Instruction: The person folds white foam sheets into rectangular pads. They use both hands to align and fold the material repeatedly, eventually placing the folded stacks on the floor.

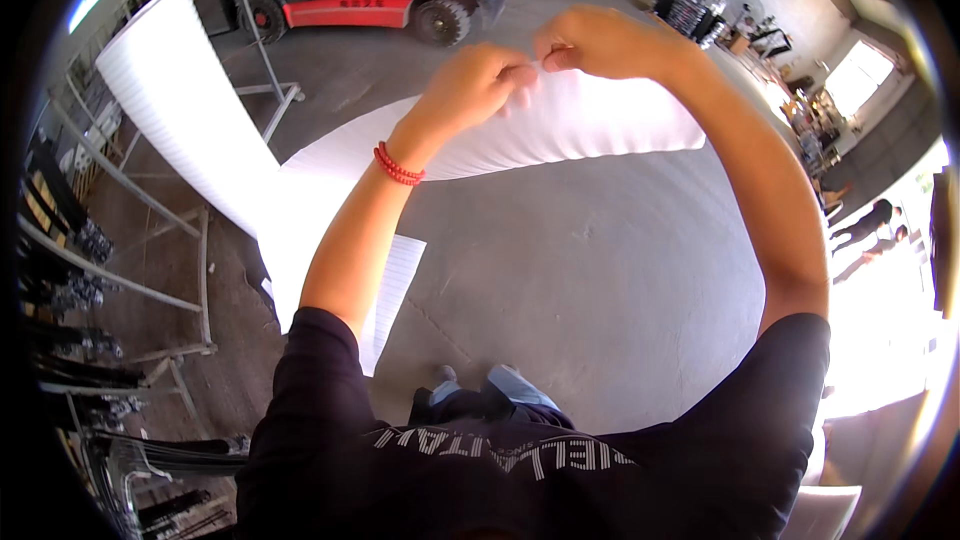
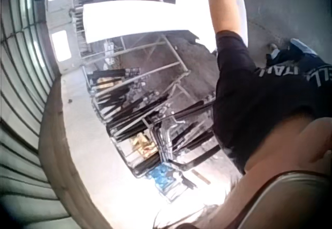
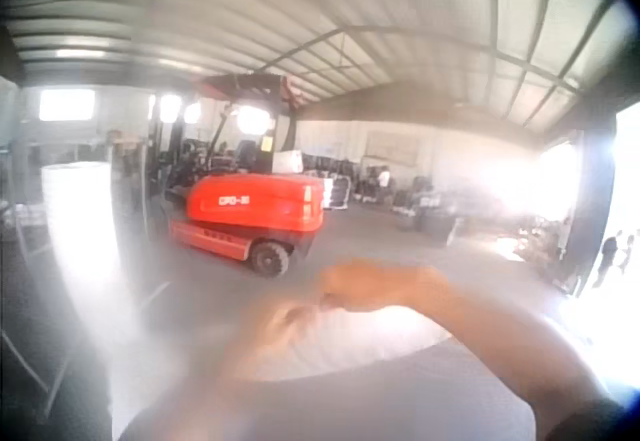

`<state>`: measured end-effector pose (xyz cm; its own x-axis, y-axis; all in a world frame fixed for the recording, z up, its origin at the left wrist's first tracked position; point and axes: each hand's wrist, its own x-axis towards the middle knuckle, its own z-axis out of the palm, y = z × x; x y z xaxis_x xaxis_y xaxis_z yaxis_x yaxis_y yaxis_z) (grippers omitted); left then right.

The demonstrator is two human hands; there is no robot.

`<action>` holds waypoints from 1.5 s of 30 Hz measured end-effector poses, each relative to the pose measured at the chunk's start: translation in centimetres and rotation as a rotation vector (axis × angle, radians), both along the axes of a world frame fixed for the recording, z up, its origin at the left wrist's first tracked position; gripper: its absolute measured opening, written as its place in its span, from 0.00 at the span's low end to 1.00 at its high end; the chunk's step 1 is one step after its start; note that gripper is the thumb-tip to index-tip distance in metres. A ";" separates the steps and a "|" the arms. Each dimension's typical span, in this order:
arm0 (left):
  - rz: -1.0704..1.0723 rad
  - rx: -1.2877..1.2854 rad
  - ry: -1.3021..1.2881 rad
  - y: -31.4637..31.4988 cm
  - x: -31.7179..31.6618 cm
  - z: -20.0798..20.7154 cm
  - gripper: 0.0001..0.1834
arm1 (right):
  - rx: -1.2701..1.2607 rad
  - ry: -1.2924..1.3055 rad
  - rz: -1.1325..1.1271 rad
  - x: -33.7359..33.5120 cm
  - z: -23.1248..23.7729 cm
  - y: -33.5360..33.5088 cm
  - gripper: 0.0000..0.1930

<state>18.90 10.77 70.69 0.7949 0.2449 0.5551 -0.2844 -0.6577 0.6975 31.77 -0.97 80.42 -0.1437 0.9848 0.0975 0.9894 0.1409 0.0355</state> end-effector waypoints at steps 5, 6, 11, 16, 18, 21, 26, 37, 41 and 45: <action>-0.063 0.089 -0.015 -4.1 0.1 4.4 0.15 | 0.031 -0.100 -0.128 -2.2 3.6 -5.5 0.11; -0.077 0.121 -0.018 -4.7 0.2 4.9 0.15 | 0.020 -0.105 -0.151 -2.5 3.9 -6.4 0.10; -0.389 -0.099 -0.034 -7.9 2.6 6.4 0.16 | 0.519 -0.382 -0.012 -1.6 2.7 -12.9 0.04; -0.402 -0.012 0.007 -11.7 7.4 6.6 0.16 | 0.576 -0.726 0.048 -1.4 1.8 -20.8 0.05; -0.377 0.131 -0.138 -12.3 10.0 6.1 0.16 | 0.558 -0.655 -0.100 -2.0 0.5 -24.9 0.07; -0.181 0.269 -0.185 -10.2 14.0 4.1 0.16 | 0.545 -0.574 -0.200 -1.9 -4.7 -32.9 0.05; 0.106 0.478 -0.230 -9.7 17.1 3.5 0.17 | -0.188 0.130 -0.613 -3.8 -23.4 -54.2 0.07; -0.404 0.568 -0.175 -37.1 22.2 -2.3 0.12 | 0.344 0.487 -0.698 2.1 -15.7 -57.9 0.11; -0.612 0.385 -0.139 -45.9 20.5 -2.2 0.10 | 0.550 0.804 -0.626 6.4 -15.4 -53.2 0.08; -0.738 0.106 0.251 -43.4 19.8 -2.5 0.12 | 0.623 1.019 -0.638 6.3 -15.1 -52.6 0.05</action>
<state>38.75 -32.64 68.21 0.8360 -0.4396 0.3284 -0.5162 -0.4268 0.7426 38.11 -53.61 65.36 0.7207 0.6061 0.3364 0.5006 -0.1193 -0.8574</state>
